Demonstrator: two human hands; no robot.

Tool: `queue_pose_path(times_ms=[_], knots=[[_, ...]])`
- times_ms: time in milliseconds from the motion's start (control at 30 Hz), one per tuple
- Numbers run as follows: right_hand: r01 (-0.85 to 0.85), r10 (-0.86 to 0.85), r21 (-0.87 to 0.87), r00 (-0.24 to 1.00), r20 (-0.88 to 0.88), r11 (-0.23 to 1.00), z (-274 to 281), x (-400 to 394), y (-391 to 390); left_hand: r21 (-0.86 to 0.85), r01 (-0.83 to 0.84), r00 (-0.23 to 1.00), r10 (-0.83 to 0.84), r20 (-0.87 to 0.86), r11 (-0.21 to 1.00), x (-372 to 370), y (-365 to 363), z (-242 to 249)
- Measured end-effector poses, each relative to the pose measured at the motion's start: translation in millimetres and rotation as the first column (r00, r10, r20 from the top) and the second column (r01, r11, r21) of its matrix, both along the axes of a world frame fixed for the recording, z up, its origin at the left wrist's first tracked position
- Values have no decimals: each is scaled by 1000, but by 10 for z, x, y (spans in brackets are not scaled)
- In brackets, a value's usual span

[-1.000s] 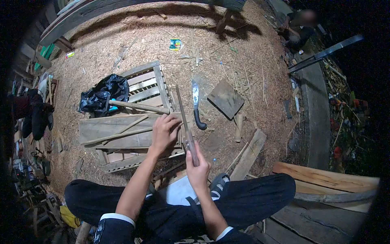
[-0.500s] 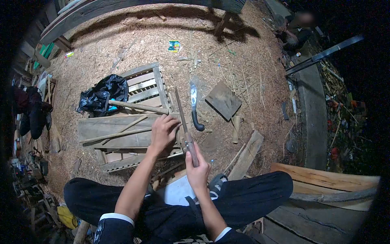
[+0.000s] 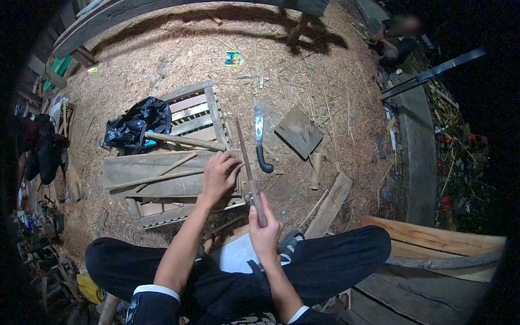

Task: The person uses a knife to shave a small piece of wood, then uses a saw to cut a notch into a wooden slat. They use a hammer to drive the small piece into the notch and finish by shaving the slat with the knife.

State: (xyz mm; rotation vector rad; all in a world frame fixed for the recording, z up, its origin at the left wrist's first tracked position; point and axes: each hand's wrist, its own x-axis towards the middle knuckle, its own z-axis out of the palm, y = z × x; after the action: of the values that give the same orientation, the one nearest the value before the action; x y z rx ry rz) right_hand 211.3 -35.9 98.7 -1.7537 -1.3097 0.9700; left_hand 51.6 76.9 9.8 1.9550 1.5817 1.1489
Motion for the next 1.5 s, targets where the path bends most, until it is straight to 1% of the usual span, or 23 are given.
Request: queue_pose_path(times_ms=[67, 200, 267, 300, 367, 433, 500, 567, 667, 800, 900, 967, 1000, 1067, 1100, 1167, 1200, 1267, 1300, 1367, 1400, 1467, 1500], knots=[[-14, 13, 39, 1000, 28, 999, 9, -24, 25, -2, 3, 1000, -3, -3, 1000, 5, -4, 12], [-31, 28, 61, 998, 49, 998, 16, -37, 19, 23, 11, 1000, -10, -18, 1000, -15, 16, 16], [18, -21, -59, 999, -48, 998, 57, 11, -72, 19, 11, 1000, -11, -15, 1000, -2, 12, -5], [19, -22, -60, 999, -47, 998, 51, 3, -60, 25, 10, 1000, -9, -15, 1000, -3, 18, -13], [5, -9, 90, 999, 44, 996, 27, -38, -20, 35, 14, 1000, -13, -18, 999, 1, 16, -14], [-8, 3, 80, 998, 61, 997, 35, -19, -26, 33, -16, 1000, 16, 0, 999, 16, 20, 1], [-21, 16, 65, 997, 81, 998, 39, 25, -72, 32, -11, 1000, 11, 5, 999, 23, 15, 10], [5, -6, 38, 999, 39, 999, 15, 66, -105, 34, -13, 1000, 12, 6, 999, -4, 18, 19], [-6, 2, 80, 999, 43, 997, 18, 52, -25, 17, 11, 1000, -11, -4, 1000, 13, 14, 32], [-10, 8, 56, 999, 39, 998, 91, 1, 16, 48, 4, 1000, -4, -1, 999, -10, 25, 5], [-21, 16, 67, 997, 81, 998, 41, 9, 13, 45, 3, 1000, -3, 2, 999, 10, 27, 34], [-46, 27, 174, 994, 107, 984, -78, 29, 14, 33, 7, 1000, -7, 0, 999, 4, 24, 26], [-46, 28, 174, 994, 106, 984, -52, 30, -23, 33, 6, 1000, -6, -1, 999, 0, 19, 20], [5, -6, 17, 1000, 13, 1000, 39, 46, -105, 39, 3, 1000, -3, 5, 999, 4, 18, 7], [2, -3, 15, 1000, 17, 1000, 66, 44, -100, 37, -1, 1000, 0, 9, 999, 3, 18, 9], [-24, 14, 81, 993, 119, 996, 94, 40, -94, 35, -4, 1000, 5, -8, 999, 12, 18, 16], [-21, 11, 81, 993, 119, 997, 74, 25, -69, 35, -1, 1000, 2, -8, 999, 20, 16, 4], [-32, 14, 155, 993, 117, 987, 5, -19, 6, 30, -4, 1000, 4, 0, 1000, 11, 15, -13], [-31, 14, 157, 994, 112, 987, -25, -18, -6, 33, -4, 1000, 4, -5, 999, -5, 28, -1], [-10, 0, 129, 997, 76, 992, -50, 30, -80, 31, 4, 1000, -3, -4, 1000, 0, 16, 11], [-12, 2, 127, 997, 80, 992, -18, 26, -70, 29, 2, 1000, -2, 1, 1000, 3, 20, 7], [0, -5, 42, 994, 111, 999, 68, -15, -48, 32, 7, 1000, -8, 10, 999, 0, 18, 4], [3, -8, 43, 994, 110, 999, 72, -40, -4, 33, 11, 1000, -11, 9, 999, 4, 17, 8]])
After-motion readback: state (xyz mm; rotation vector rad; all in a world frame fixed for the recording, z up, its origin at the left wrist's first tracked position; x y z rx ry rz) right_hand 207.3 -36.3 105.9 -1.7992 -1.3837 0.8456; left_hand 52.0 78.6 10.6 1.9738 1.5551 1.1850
